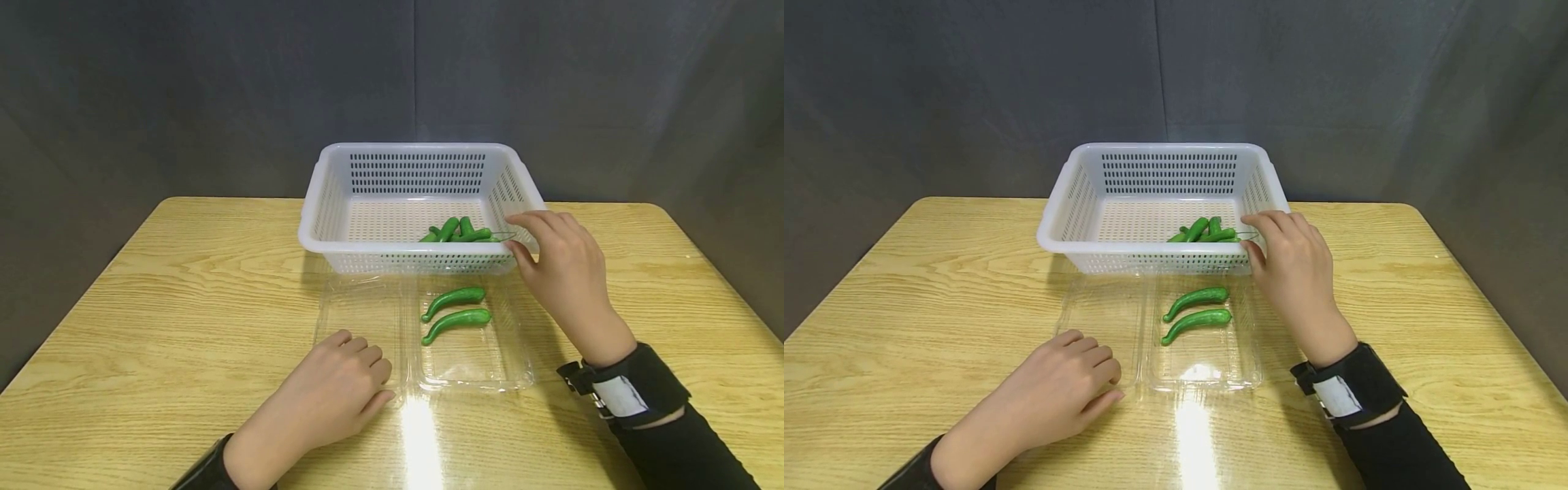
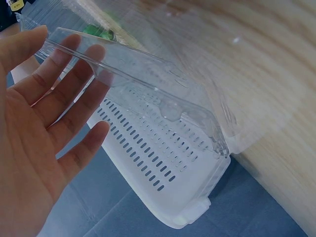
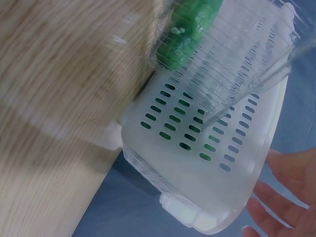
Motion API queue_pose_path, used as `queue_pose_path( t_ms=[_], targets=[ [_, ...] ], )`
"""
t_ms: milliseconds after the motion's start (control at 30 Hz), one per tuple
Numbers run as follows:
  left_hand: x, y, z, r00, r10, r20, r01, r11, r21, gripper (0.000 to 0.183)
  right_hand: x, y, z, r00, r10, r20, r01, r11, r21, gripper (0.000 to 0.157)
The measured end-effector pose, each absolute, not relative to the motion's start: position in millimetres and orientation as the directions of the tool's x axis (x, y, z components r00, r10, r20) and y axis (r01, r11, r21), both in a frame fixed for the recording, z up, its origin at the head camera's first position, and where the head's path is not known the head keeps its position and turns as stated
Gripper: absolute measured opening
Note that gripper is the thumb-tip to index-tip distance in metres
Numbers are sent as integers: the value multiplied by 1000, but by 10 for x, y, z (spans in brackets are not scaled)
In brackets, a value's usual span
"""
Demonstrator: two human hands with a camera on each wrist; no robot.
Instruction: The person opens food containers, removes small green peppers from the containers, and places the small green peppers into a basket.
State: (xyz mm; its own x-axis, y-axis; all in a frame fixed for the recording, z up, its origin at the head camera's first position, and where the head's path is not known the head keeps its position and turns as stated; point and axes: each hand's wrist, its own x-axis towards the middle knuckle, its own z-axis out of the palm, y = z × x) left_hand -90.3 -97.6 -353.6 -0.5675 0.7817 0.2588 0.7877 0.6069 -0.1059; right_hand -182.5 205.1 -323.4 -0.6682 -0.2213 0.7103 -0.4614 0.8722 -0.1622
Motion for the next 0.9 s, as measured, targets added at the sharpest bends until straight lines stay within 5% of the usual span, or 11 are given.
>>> queue_pose_path(
  t_ms=[367,900],
  targets=[
    [-913,-980,-3558,-573,775,266,782,614,-105,27,-1828,2038,-3225,-601,-308,738,-585,798,-143,37],
    [-913,-975,-3552,-566,781,263,783,609,-123,28,-1844,1991,-3197,-303,-550,778,-791,600,116,21]
  ],
)
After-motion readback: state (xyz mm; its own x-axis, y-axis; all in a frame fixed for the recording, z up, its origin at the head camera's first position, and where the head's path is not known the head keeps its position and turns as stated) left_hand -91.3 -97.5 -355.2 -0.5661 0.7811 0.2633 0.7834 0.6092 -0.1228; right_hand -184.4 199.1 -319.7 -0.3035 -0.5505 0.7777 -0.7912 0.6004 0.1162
